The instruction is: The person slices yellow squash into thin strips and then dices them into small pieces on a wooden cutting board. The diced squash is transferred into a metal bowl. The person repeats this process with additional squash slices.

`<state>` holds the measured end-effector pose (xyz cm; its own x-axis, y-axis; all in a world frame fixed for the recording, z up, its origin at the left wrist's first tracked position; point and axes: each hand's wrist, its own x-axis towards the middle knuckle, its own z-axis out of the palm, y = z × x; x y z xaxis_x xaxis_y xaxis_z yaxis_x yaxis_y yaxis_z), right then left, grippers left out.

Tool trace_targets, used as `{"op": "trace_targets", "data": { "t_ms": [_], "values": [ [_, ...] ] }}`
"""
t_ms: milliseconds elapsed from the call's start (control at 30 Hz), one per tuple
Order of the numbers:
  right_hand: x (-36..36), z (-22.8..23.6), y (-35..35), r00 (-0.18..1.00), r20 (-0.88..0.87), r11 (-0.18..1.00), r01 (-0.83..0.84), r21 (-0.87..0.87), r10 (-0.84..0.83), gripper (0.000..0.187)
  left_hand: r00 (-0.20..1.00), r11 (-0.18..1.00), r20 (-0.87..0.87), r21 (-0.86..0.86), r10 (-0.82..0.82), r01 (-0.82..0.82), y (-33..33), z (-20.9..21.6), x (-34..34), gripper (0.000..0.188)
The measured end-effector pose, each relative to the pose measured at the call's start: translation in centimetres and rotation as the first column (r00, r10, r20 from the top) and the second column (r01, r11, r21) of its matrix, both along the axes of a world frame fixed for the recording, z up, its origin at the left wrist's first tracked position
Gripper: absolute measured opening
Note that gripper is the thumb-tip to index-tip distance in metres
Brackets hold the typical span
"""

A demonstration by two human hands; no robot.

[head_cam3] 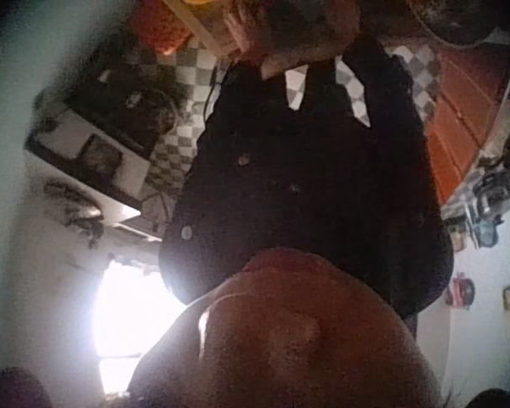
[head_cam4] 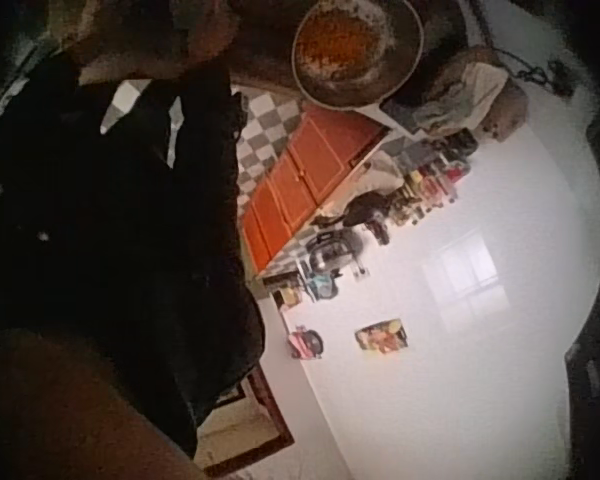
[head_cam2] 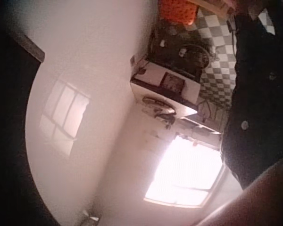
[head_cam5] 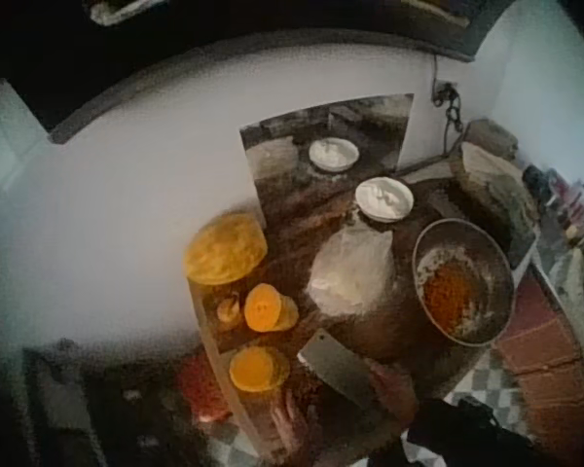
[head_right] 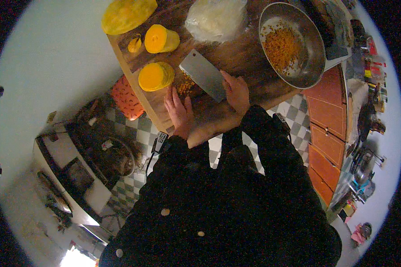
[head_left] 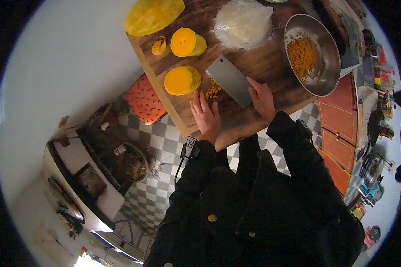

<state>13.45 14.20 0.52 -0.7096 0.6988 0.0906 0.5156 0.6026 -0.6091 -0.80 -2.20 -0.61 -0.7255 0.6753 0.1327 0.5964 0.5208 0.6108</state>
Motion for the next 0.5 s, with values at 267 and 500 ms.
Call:
{"op": "trace_targets", "data": {
  "t_ms": [267,500],
  "values": [
    [0.3,1.2,-3.8,0.994,0.109,0.992,0.033,-0.120,-0.020,0.036,0.997,0.997,-0.062,0.064,0.052,-0.048,0.9,-1.1,0.5,0.056],
    [-0.8,1.3,-8.4,0.985,0.171,0.997,0.029,-0.065,-0.018,0.039,0.986,0.982,0.039,0.091,0.160,-0.163,2.3,-0.4,1.7,0.058]
  ]
}}
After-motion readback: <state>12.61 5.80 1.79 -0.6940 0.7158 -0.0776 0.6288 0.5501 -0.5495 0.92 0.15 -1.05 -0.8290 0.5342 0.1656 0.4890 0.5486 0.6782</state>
